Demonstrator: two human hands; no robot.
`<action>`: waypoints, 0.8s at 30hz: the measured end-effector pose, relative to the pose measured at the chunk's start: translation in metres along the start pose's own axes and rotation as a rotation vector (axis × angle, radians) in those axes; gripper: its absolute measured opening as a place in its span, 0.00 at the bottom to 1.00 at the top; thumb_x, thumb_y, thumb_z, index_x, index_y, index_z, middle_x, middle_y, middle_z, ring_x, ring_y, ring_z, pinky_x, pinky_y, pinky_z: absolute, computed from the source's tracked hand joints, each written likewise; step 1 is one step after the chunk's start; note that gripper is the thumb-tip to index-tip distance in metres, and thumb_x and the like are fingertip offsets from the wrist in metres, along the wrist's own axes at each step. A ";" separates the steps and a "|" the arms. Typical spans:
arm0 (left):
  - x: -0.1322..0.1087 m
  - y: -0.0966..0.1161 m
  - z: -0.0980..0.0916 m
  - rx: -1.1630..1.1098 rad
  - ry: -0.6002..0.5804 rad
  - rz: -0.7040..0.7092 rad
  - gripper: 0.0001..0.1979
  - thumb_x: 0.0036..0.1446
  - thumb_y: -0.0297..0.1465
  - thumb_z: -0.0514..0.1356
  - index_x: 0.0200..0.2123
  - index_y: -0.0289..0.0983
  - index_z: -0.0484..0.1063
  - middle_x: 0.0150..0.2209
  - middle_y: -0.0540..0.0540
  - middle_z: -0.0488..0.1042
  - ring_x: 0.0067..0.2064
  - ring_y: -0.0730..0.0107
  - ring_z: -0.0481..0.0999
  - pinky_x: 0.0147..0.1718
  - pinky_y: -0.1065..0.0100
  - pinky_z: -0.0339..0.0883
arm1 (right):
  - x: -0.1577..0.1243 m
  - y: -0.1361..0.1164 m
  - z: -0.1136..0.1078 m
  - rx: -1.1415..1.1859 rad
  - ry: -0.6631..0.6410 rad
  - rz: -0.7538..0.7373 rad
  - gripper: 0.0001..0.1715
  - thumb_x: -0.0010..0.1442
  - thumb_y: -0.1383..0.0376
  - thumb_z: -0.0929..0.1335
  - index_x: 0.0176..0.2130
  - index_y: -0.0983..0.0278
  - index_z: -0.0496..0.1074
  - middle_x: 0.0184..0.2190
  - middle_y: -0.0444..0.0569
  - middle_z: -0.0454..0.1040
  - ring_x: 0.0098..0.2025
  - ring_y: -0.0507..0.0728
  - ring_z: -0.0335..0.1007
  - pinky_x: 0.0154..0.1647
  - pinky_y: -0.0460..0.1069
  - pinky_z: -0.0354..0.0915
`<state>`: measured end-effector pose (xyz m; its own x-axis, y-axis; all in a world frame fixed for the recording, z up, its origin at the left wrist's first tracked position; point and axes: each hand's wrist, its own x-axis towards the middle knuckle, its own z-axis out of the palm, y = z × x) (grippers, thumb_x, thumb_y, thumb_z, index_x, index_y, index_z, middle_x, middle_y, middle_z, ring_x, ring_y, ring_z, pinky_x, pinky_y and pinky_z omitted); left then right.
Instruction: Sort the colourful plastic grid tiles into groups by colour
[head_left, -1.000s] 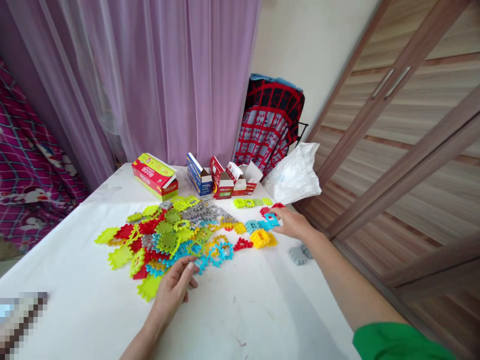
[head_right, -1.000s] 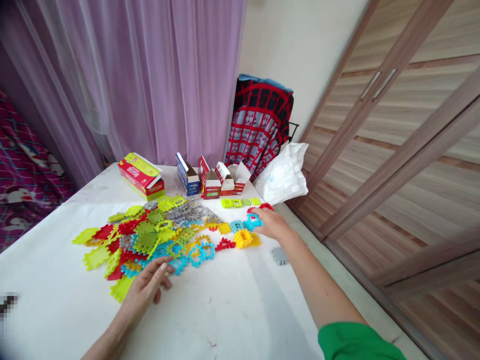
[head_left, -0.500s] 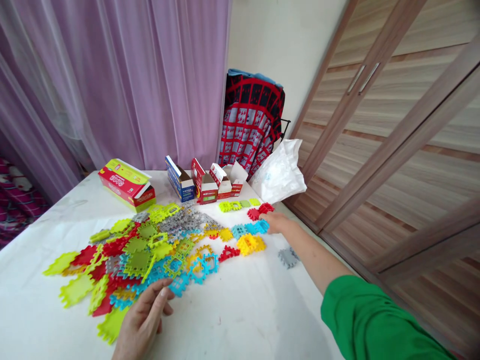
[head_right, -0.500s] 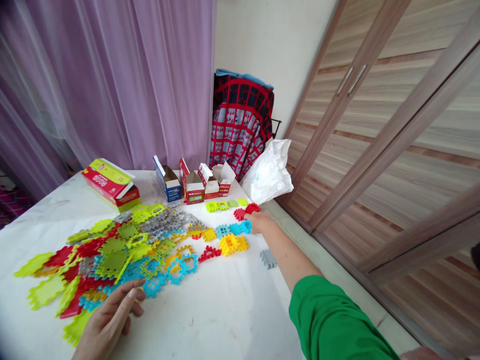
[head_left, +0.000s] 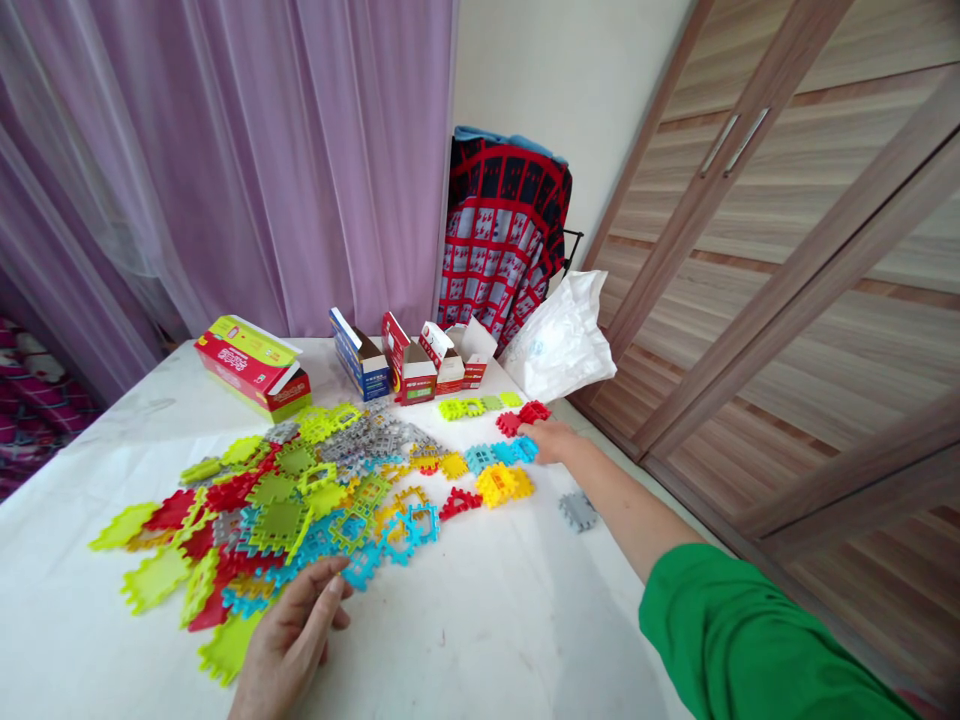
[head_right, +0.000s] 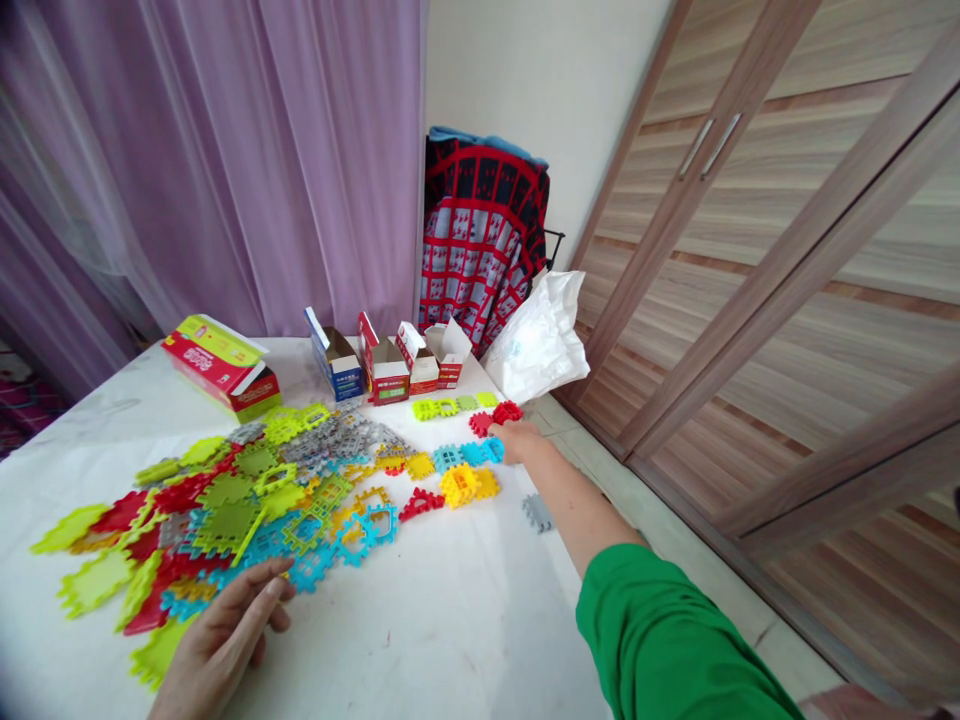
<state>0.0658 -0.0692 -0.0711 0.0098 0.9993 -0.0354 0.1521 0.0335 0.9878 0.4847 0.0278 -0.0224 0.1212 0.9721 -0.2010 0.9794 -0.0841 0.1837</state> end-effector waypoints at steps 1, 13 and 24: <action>0.001 -0.001 -0.001 -0.002 -0.005 -0.004 0.30 0.45 0.58 0.60 0.41 0.40 0.74 0.23 0.50 0.73 0.24 0.67 0.73 0.14 0.73 0.61 | -0.001 -0.001 -0.001 -0.004 -0.016 -0.001 0.25 0.49 0.61 0.72 0.49 0.54 0.72 0.41 0.50 0.74 0.40 0.61 0.71 0.38 0.51 0.64; 0.008 -0.004 -0.008 -0.011 -0.125 -0.058 0.31 0.44 0.57 0.61 0.41 0.38 0.73 0.25 0.49 0.75 0.24 0.67 0.75 0.14 0.74 0.63 | -0.010 -0.005 -0.010 -0.024 -0.046 0.008 0.31 0.49 0.68 0.70 0.54 0.56 0.68 0.47 0.52 0.73 0.45 0.63 0.71 0.40 0.51 0.64; 0.018 -0.020 -0.006 -0.118 -0.088 -0.040 0.29 0.45 0.55 0.61 0.41 0.37 0.71 0.27 0.50 0.73 0.22 0.71 0.72 0.11 0.74 0.61 | -0.063 -0.137 -0.032 0.194 0.211 -0.535 0.14 0.57 0.65 0.66 0.45 0.60 0.73 0.44 0.49 0.75 0.48 0.58 0.68 0.47 0.49 0.60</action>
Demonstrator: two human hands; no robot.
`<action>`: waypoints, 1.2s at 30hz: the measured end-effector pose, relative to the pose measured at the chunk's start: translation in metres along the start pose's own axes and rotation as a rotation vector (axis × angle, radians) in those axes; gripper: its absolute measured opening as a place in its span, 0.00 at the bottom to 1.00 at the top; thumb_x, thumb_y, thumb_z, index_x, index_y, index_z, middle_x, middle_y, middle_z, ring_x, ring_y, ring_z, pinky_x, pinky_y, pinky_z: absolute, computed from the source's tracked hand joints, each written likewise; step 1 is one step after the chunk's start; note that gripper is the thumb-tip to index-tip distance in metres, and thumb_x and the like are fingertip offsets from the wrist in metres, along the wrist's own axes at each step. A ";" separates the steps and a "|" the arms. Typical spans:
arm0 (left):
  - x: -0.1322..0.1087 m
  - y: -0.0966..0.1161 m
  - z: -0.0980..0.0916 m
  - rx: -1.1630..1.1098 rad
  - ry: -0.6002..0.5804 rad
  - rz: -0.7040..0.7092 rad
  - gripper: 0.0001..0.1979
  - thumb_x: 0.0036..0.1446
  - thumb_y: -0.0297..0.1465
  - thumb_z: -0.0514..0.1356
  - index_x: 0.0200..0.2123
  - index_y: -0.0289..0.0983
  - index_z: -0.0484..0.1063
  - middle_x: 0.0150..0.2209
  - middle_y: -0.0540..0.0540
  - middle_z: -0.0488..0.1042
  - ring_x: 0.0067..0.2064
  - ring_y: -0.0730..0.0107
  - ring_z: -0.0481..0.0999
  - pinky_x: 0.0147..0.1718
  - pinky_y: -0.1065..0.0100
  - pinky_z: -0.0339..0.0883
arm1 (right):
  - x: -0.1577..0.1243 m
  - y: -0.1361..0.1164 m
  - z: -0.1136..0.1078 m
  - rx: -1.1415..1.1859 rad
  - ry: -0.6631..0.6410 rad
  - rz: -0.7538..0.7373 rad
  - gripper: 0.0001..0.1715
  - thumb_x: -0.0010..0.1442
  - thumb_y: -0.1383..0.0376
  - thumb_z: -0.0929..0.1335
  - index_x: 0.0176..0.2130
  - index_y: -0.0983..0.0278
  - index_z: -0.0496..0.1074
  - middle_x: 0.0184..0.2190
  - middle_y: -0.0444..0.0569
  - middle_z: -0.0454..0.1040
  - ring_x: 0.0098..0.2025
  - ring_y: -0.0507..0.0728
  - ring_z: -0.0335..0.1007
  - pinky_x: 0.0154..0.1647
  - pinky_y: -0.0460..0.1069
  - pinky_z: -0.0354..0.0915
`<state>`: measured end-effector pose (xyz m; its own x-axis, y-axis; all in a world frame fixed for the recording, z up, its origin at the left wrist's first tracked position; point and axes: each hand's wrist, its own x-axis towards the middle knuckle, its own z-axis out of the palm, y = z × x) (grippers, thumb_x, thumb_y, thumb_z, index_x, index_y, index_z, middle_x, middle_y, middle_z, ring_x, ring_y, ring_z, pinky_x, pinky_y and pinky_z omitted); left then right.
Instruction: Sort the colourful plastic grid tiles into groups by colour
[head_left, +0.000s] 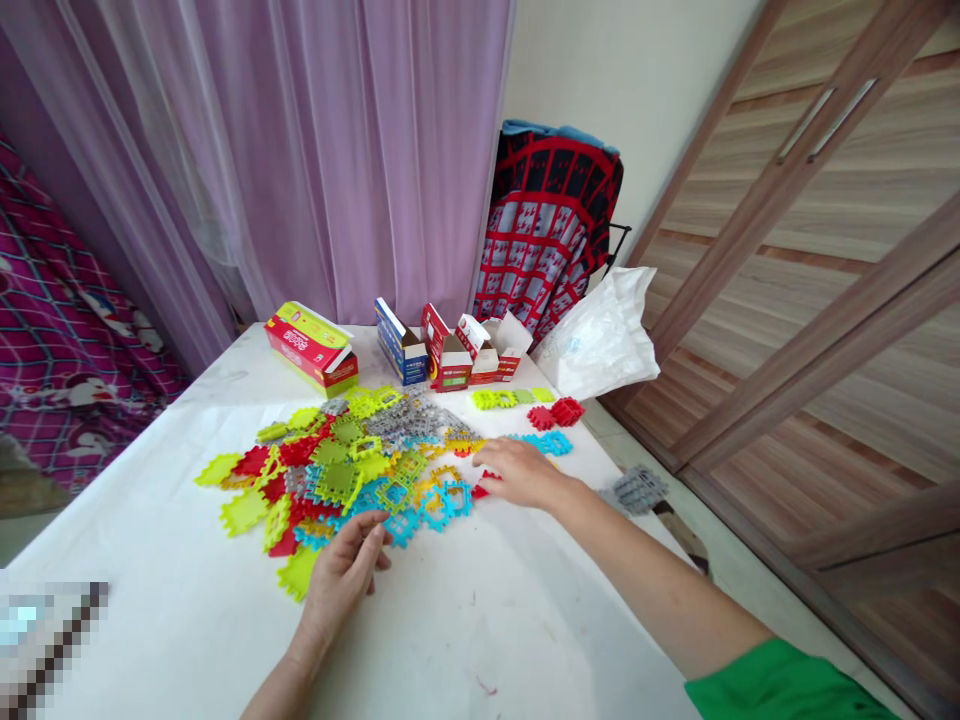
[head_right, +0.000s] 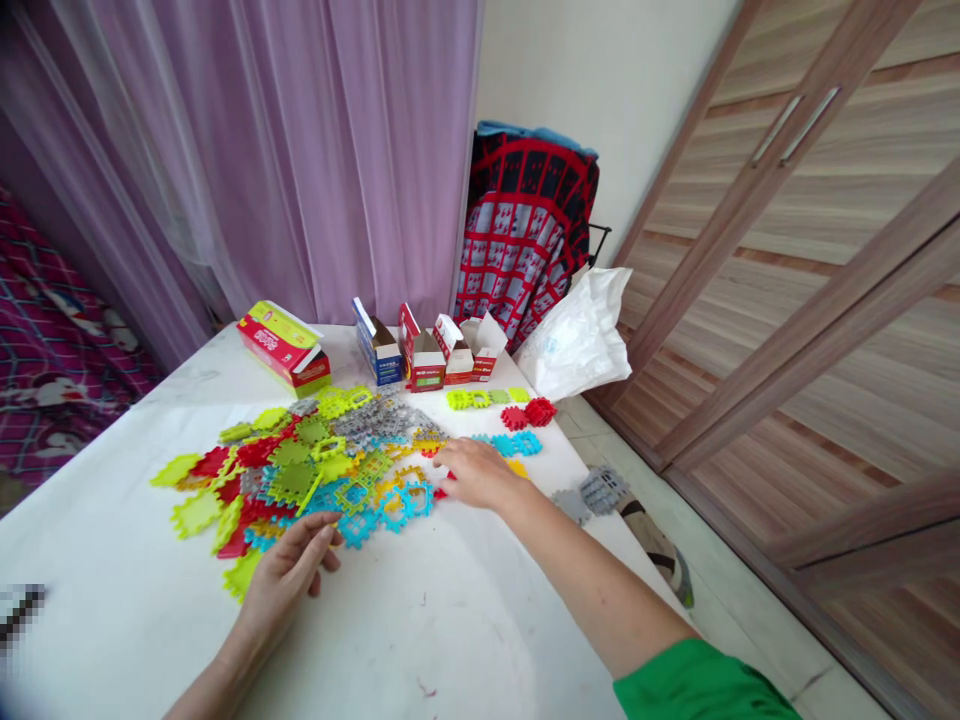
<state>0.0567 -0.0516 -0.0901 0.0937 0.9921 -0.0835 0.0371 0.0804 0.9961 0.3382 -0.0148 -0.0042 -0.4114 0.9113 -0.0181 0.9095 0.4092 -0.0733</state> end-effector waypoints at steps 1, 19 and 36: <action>0.000 0.001 0.000 -0.002 -0.005 -0.002 0.28 0.46 0.54 0.61 0.41 0.37 0.71 0.27 0.50 0.73 0.22 0.71 0.72 0.11 0.74 0.61 | 0.001 -0.013 0.007 0.013 -0.010 -0.030 0.15 0.56 0.65 0.67 0.45 0.60 0.73 0.43 0.49 0.75 0.48 0.58 0.68 0.47 0.49 0.59; -0.016 0.019 0.011 -0.049 -0.157 -0.092 0.26 0.45 0.52 0.62 0.37 0.36 0.73 0.32 0.47 0.76 0.23 0.75 0.71 0.12 0.77 0.58 | -0.031 -0.059 0.032 0.082 0.597 -0.008 0.10 0.57 0.74 0.64 0.35 0.62 0.72 0.33 0.47 0.73 0.37 0.55 0.69 0.39 0.48 0.63; -0.018 0.023 0.013 -0.204 -0.128 -0.143 0.25 0.40 0.50 0.67 0.34 0.37 0.71 0.17 0.57 0.68 0.15 0.80 0.64 0.11 0.79 0.50 | -0.054 -0.109 0.037 0.143 0.545 -0.258 0.24 0.58 0.65 0.68 0.54 0.64 0.64 0.46 0.55 0.71 0.47 0.60 0.67 0.48 0.55 0.68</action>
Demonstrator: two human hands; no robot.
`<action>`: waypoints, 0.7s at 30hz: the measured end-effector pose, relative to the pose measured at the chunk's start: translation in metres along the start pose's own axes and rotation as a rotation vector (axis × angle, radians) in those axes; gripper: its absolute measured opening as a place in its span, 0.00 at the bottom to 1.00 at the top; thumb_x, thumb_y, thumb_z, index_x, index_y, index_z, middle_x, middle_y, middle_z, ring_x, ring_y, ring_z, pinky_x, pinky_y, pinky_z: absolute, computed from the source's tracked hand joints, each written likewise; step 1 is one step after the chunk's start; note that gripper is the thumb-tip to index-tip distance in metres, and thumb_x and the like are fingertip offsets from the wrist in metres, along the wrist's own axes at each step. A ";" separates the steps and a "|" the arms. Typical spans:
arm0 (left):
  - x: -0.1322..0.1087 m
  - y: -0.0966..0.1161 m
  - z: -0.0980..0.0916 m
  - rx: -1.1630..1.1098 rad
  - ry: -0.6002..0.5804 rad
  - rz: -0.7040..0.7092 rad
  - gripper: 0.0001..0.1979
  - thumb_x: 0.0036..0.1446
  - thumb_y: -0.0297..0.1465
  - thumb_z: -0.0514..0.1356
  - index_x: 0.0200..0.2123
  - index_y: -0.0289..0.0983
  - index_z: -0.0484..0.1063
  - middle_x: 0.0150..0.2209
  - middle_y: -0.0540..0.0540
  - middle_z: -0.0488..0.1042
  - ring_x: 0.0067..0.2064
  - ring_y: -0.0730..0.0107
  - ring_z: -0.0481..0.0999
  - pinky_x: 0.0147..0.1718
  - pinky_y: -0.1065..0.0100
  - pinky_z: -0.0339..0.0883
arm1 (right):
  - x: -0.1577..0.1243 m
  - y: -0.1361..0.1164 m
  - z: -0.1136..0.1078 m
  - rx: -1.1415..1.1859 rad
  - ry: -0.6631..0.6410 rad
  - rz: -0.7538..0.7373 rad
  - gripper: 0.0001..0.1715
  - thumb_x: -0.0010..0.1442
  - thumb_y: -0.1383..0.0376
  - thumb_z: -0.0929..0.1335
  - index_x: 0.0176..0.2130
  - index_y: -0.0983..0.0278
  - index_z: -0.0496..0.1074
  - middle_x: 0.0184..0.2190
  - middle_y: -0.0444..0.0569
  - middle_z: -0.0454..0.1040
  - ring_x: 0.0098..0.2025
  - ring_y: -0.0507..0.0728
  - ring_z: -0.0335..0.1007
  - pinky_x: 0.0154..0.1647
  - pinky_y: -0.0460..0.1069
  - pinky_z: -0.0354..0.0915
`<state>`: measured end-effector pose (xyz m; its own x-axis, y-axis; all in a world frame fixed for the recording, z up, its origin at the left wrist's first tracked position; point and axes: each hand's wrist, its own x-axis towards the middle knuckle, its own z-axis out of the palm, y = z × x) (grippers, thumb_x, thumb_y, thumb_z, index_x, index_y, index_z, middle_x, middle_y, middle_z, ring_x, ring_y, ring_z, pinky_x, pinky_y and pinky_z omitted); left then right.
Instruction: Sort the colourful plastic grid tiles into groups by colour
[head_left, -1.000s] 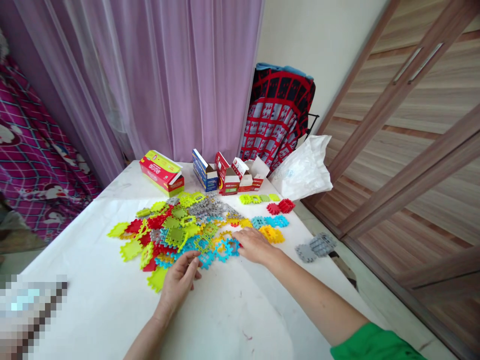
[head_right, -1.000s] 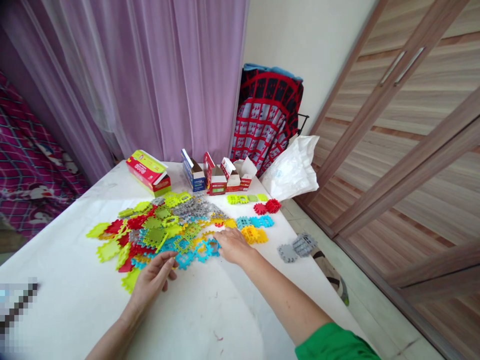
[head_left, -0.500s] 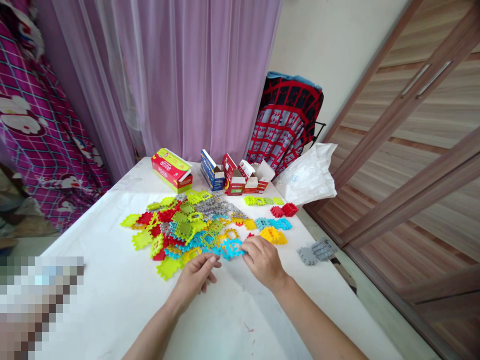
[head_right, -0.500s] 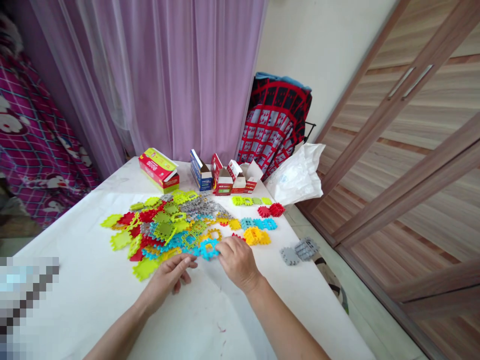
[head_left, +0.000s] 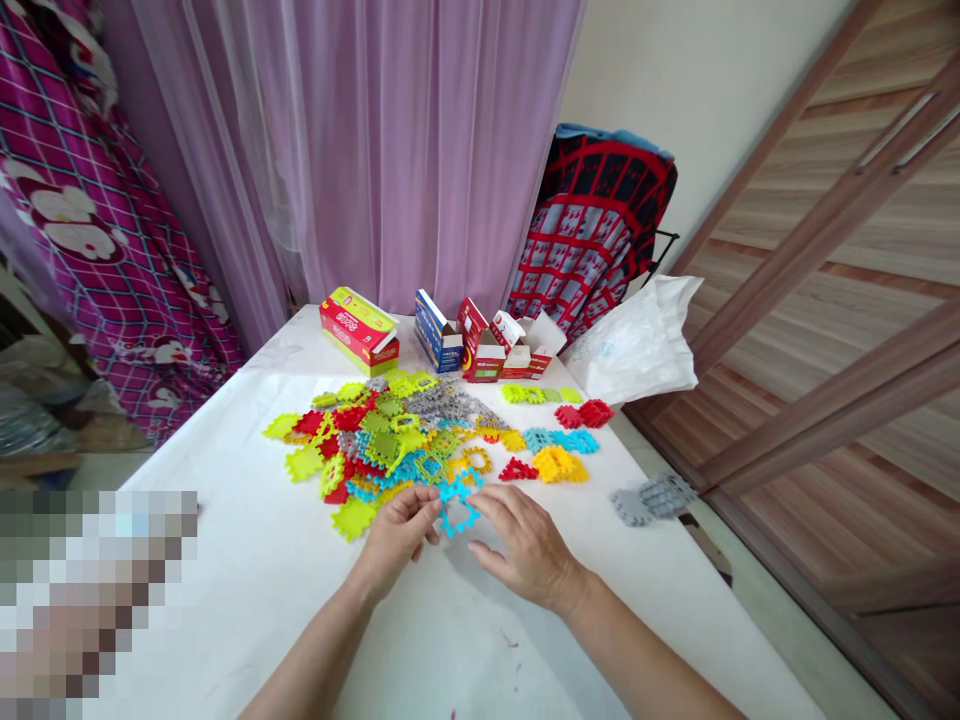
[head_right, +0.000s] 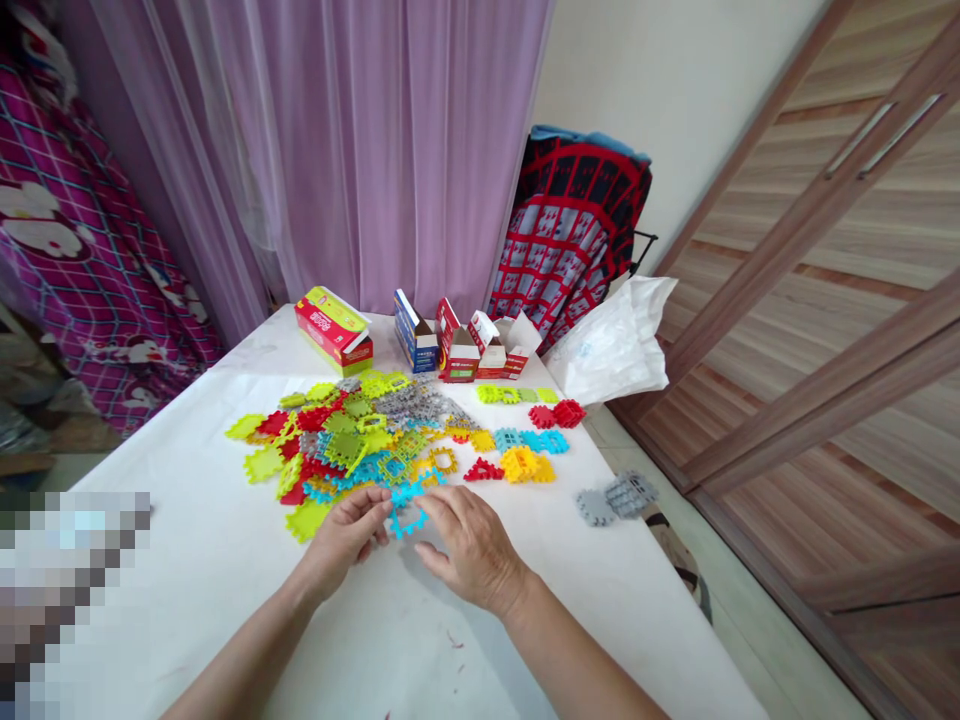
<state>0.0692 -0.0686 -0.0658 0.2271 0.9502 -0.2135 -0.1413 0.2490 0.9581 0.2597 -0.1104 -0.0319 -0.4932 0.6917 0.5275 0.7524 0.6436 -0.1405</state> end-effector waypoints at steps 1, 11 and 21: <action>0.000 0.000 0.000 0.026 -0.006 0.011 0.24 0.40 0.50 0.66 0.34 0.37 0.71 0.17 0.57 0.68 0.15 0.80 0.64 0.10 0.79 0.50 | 0.001 0.000 -0.003 0.010 -0.025 0.034 0.30 0.57 0.63 0.69 0.57 0.65 0.61 0.49 0.56 0.69 0.50 0.61 0.66 0.50 0.56 0.67; -0.009 -0.007 0.008 0.155 -0.164 -0.007 0.25 0.42 0.51 0.65 0.36 0.37 0.72 0.21 0.53 0.71 0.19 0.76 0.70 0.11 0.78 0.54 | 0.013 -0.001 -0.016 -0.110 -0.438 0.155 0.21 0.54 0.60 0.72 0.47 0.58 0.69 0.39 0.48 0.72 0.41 0.59 0.69 0.37 0.50 0.67; -0.007 -0.003 0.004 0.163 -0.177 -0.046 0.29 0.45 0.54 0.62 0.42 0.38 0.72 0.34 0.46 0.75 0.25 0.74 0.72 0.12 0.78 0.57 | -0.003 0.151 -0.100 -0.381 -0.514 0.614 0.30 0.56 0.61 0.69 0.58 0.59 0.65 0.47 0.52 0.73 0.47 0.60 0.70 0.43 0.49 0.64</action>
<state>0.0721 -0.0769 -0.0668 0.3974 0.8873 -0.2341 0.0271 0.2437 0.9695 0.4187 -0.0481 0.0289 -0.0210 0.9998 -0.0036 0.9979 0.0212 0.0616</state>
